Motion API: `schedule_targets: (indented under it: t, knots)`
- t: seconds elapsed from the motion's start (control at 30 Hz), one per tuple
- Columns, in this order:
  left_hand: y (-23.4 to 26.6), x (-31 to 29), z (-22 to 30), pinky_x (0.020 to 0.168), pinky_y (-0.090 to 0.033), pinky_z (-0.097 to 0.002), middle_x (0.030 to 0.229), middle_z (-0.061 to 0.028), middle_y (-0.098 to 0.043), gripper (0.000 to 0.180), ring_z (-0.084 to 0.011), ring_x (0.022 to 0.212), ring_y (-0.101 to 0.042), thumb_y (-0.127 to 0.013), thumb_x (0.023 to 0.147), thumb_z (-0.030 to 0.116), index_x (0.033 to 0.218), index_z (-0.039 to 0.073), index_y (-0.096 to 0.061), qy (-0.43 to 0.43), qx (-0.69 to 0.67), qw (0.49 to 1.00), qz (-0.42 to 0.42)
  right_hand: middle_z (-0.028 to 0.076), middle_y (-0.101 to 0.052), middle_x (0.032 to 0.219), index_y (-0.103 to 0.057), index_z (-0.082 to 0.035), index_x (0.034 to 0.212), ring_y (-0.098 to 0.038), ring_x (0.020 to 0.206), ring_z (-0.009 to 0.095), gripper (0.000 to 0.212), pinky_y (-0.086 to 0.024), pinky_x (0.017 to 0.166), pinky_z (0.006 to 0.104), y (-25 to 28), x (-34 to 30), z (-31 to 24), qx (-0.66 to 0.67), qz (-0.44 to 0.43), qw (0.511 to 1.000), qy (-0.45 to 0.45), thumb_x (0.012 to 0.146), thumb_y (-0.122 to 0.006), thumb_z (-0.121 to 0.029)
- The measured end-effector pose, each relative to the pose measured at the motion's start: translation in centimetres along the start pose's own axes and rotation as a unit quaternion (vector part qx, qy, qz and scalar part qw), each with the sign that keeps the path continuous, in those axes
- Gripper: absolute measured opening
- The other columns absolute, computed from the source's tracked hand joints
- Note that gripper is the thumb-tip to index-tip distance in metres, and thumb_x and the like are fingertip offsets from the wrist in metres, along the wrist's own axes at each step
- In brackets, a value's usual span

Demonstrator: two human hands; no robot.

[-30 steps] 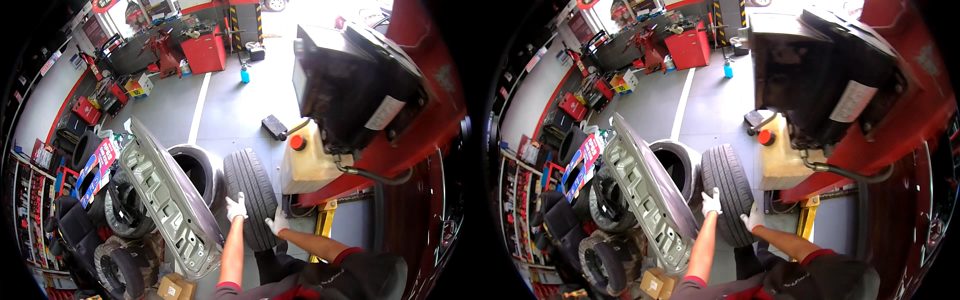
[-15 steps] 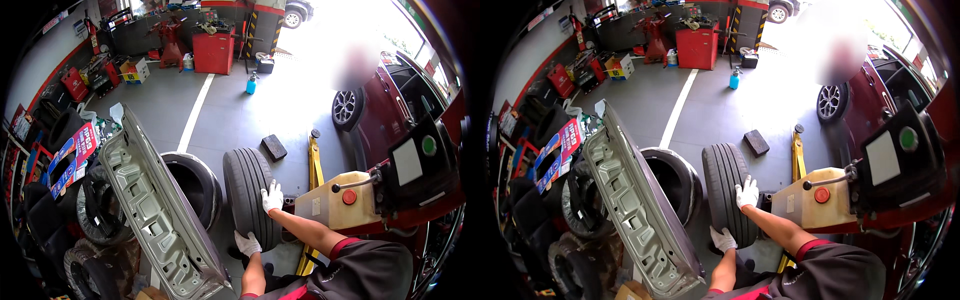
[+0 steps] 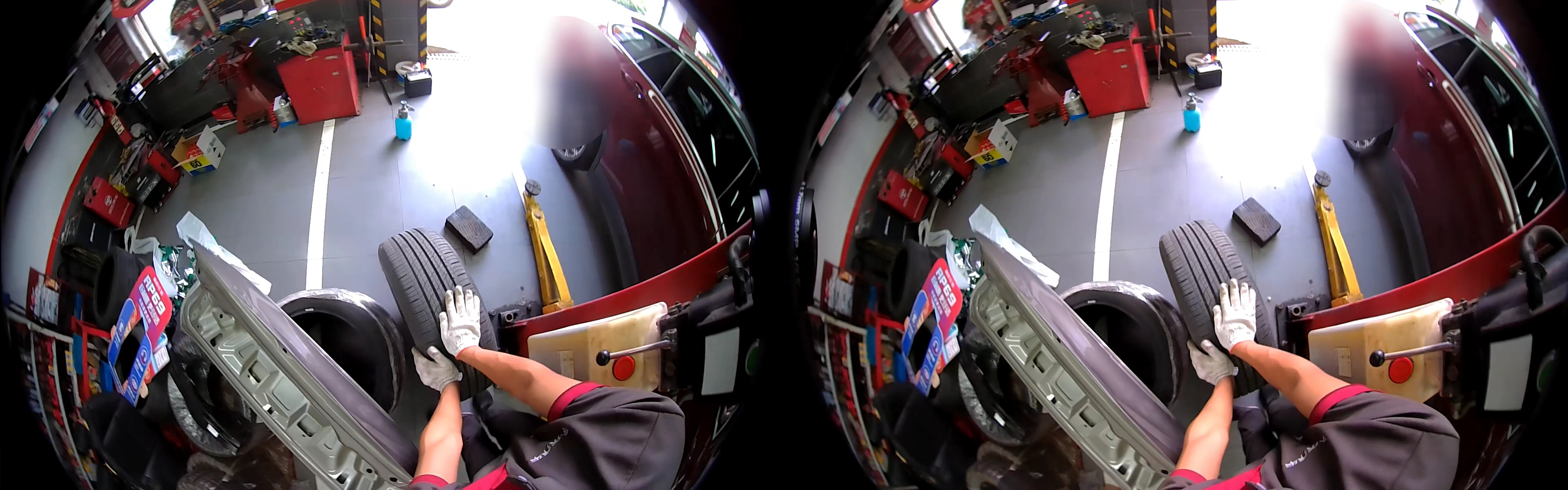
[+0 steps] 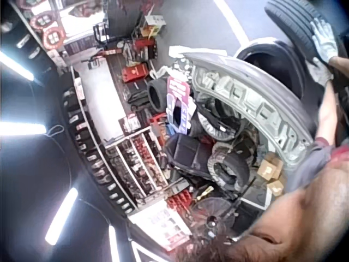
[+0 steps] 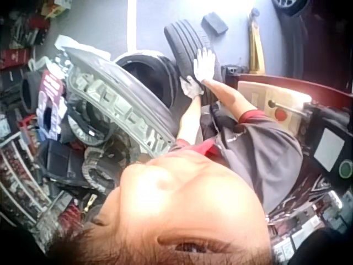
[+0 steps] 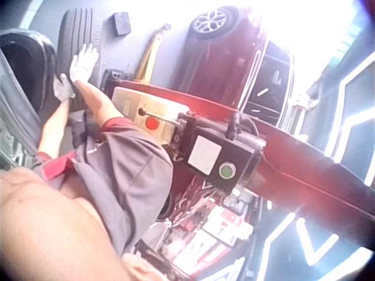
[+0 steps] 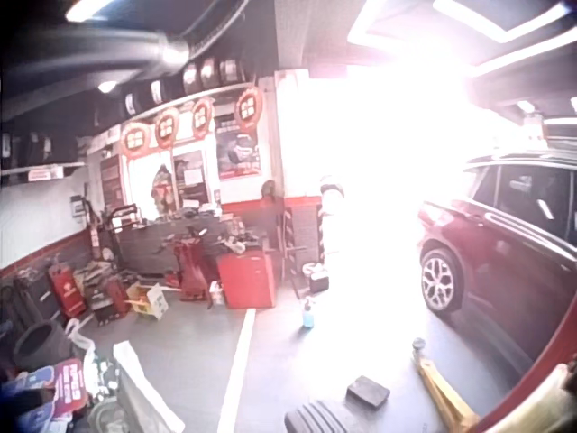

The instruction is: The person uses pliers to remove a valve stem cap from a car tire, then uses an impact wrench to loosen and remove the lug nuts. After removing the nuts, the person lifts the tire off the wheel hub and rolls it across the garage floor to a storage area.

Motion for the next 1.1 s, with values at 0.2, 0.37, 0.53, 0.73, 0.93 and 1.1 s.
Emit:
schedule_targets:
  t: [0.2, 0.37, 0.53, 0.73, 0.93, 1.1]
  knots:
    - [-0.1, 4.4, 2.5, 0.094, -0.044, -0.0428, 0.12, -0.0264, -0.058, 0.067, -0.0392, 0.109, -0.057, -0.035, 0.095, 0.051, 0.125, -0.007, -0.053, 0.015, 0.004, 0.999, 0.041, 0.019, -0.031, 0.149, -0.04, -0.004, 0.14, -0.023, 0.139, 0.04, 0.058, -0.011, 0.115, 0.0509, 0.7, 5.5, -3.1, 0.043, -0.02, 0.999, 0.008, 0.091, -0.046, -0.033]
    - [-1.7, 9.4, 5.6, 0.092, -0.047, -0.0403, 0.115, -0.0249, -0.061, 0.057, -0.0365, 0.106, -0.06, -0.04, 0.097, 0.043, 0.118, -0.007, -0.058, 0.025, 0.009, 0.996, 0.087, 0.019, -0.039, 0.144, -0.044, -0.002, 0.136, -0.032, 0.134, 0.04, 0.057, -0.017, 0.113, 0.0515, 0.8, 12.5, -5.3, 0.037, -0.004, 0.999, 0.025, 0.089, -0.049, -0.033]
    - [-2.7, 14.9, 8.0, 0.094, -0.045, -0.0385, 0.118, -0.0224, -0.061, 0.054, -0.0355, 0.109, -0.058, -0.042, 0.097, 0.041, 0.121, -0.005, -0.057, -0.025, 0.002, 0.995, 0.096, 0.021, -0.039, 0.143, -0.044, 0.0, 0.135, -0.031, 0.135, 0.04, 0.058, -0.017, 0.113, 0.0511, -0.4, 19.1, -8.3, 0.071, -0.015, 0.997, 0.029, 0.09, -0.048, -0.035]
    - [-2.6, 14.2, 9.1, 0.09, -0.048, -0.0407, 0.124, -0.0169, -0.059, 0.057, -0.0356, 0.106, -0.06, -0.036, 0.094, 0.048, 0.131, 0.007, -0.052, 0.207, 0.039, 0.976, 0.057, 0.016, -0.045, 0.138, -0.051, 0.0, 0.13, -0.034, 0.134, 0.036, 0.058, -0.017, 0.113, 0.0511, -2.5, 26.3, -12.0, 0.119, -0.092, 0.986, 0.064, 0.086, -0.056, -0.038]
    - [-4.8, 19.6, 11.7, 0.09, -0.047, -0.0428, 0.122, -0.0167, -0.06, 0.057, -0.036, 0.104, -0.06, -0.035, 0.094, 0.048, 0.13, 0.007, -0.053, 0.203, 0.075, 0.971, 0.1, 0.014, -0.06, 0.116, -0.068, -0.002, 0.099, -0.048, 0.118, 0.031, 0.04, -0.025, 0.109, 0.0475, -4.2, 32.9, -14.7, 0.148, -0.084, 0.978, 0.121, 0.088, -0.052, -0.038]
    - [-5.8, 24.9, 18.4, 0.088, -0.047, -0.0439, 0.118, -0.0231, -0.06, 0.064, -0.0385, 0.104, -0.06, -0.038, 0.092, 0.053, 0.124, 0.001, -0.056, 0.192, 0.075, 0.977, 0.061, 0.017, -0.058, 0.116, -0.062, -0.003, 0.105, -0.048, 0.115, 0.034, 0.034, -0.031, 0.105, 0.0463, -4.4, 35.6, -13.2, 0.197, -0.003, 0.977, 0.08, 0.082, -0.058, -0.027]
Point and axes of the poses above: each hand's wrist, its own x-axis towards the middle knuckle, its own y-axis out of the back of the hand, z = x × y, the point moved 7 cm from there along x, towards the middle knuckle
